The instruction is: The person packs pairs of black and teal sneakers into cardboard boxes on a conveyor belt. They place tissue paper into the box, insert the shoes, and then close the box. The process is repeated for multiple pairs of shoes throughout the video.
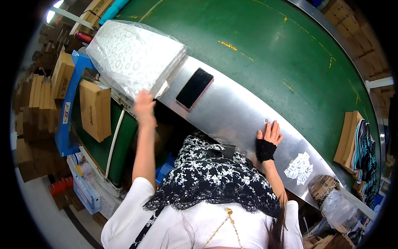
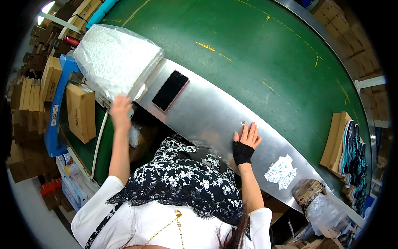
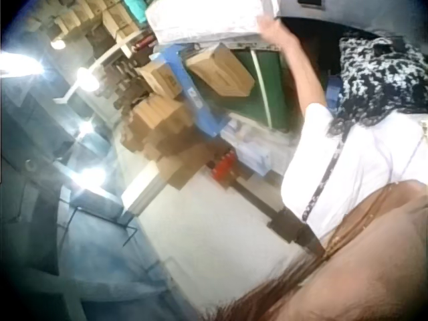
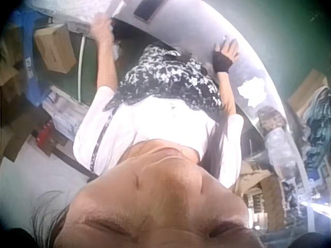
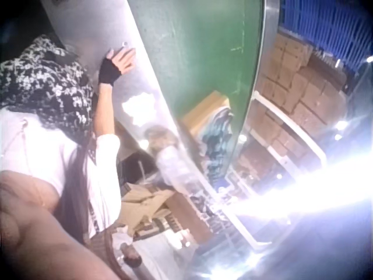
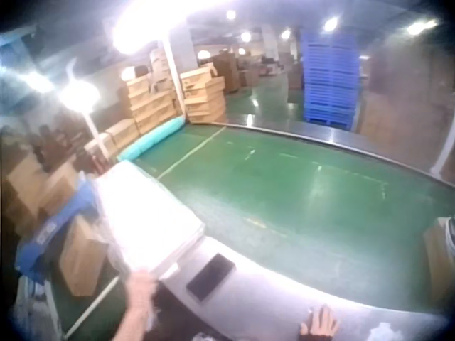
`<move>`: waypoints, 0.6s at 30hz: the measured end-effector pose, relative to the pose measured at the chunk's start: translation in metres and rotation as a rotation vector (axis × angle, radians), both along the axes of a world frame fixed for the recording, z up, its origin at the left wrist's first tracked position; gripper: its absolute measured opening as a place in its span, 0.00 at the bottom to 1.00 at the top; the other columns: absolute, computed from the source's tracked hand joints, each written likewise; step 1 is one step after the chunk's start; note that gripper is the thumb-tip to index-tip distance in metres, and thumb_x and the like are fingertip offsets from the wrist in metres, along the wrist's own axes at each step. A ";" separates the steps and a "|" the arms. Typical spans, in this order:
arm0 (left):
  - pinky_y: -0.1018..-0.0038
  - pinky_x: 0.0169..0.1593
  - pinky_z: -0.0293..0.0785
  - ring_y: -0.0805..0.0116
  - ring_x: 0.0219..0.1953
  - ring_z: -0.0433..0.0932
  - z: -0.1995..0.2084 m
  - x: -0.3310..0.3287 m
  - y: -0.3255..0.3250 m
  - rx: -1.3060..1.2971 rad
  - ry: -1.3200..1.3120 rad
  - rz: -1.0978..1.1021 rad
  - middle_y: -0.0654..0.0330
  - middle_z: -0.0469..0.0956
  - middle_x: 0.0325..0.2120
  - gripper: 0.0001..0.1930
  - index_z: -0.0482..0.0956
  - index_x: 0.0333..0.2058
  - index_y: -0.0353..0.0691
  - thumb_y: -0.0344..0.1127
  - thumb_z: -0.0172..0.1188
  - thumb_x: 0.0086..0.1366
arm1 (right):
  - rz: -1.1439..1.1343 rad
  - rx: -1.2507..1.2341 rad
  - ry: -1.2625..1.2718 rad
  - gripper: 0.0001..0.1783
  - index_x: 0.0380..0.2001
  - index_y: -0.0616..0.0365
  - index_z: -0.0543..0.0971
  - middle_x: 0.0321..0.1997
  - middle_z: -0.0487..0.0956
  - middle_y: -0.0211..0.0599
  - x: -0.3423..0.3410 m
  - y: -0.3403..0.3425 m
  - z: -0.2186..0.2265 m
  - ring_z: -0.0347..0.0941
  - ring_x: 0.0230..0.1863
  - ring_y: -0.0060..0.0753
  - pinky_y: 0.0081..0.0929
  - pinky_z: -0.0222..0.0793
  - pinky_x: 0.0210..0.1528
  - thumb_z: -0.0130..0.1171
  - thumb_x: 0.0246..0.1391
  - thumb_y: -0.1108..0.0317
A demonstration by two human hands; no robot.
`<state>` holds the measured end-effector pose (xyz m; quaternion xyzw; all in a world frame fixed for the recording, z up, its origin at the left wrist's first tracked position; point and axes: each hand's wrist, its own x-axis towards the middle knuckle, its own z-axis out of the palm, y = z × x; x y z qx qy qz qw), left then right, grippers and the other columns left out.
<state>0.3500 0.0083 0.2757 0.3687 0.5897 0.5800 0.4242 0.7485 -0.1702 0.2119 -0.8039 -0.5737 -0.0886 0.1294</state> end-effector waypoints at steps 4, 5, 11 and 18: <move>0.62 0.58 0.51 0.45 0.58 0.53 -0.009 0.112 0.026 -0.007 0.996 -0.368 0.38 0.54 0.54 0.44 0.60 0.53 0.31 0.57 0.63 0.44 | -0.037 0.022 0.022 0.27 0.47 0.55 0.68 0.59 0.60 0.45 -0.005 0.002 0.002 0.53 0.60 0.41 0.43 0.46 0.54 0.56 0.41 0.58; 0.59 0.56 0.50 0.46 0.56 0.54 -0.023 0.117 0.036 0.066 1.279 -0.360 0.40 0.56 0.53 0.46 0.58 0.55 0.36 0.61 0.60 0.43 | -0.021 0.035 0.049 0.27 0.47 0.55 0.68 0.59 0.60 0.45 -0.006 0.005 0.005 0.53 0.60 0.41 0.43 0.46 0.54 0.56 0.41 0.58; 0.62 0.46 0.56 0.54 0.44 0.61 -0.054 0.123 0.058 0.175 1.371 -0.446 0.48 0.64 0.41 0.40 0.60 0.55 0.43 0.58 0.58 0.46 | -0.030 0.070 0.098 0.26 0.46 0.55 0.69 0.59 0.59 0.43 -0.009 0.006 0.011 0.53 0.61 0.38 0.42 0.46 0.54 0.56 0.42 0.58; 0.58 0.46 0.56 0.52 0.44 0.61 -0.046 0.134 0.057 -0.016 1.278 -0.295 0.47 0.63 0.42 0.42 0.56 0.57 0.45 0.58 0.58 0.45 | -0.058 0.044 0.136 0.26 0.46 0.55 0.69 0.59 0.60 0.42 -0.009 0.006 0.018 0.54 0.60 0.39 0.42 0.46 0.55 0.56 0.41 0.60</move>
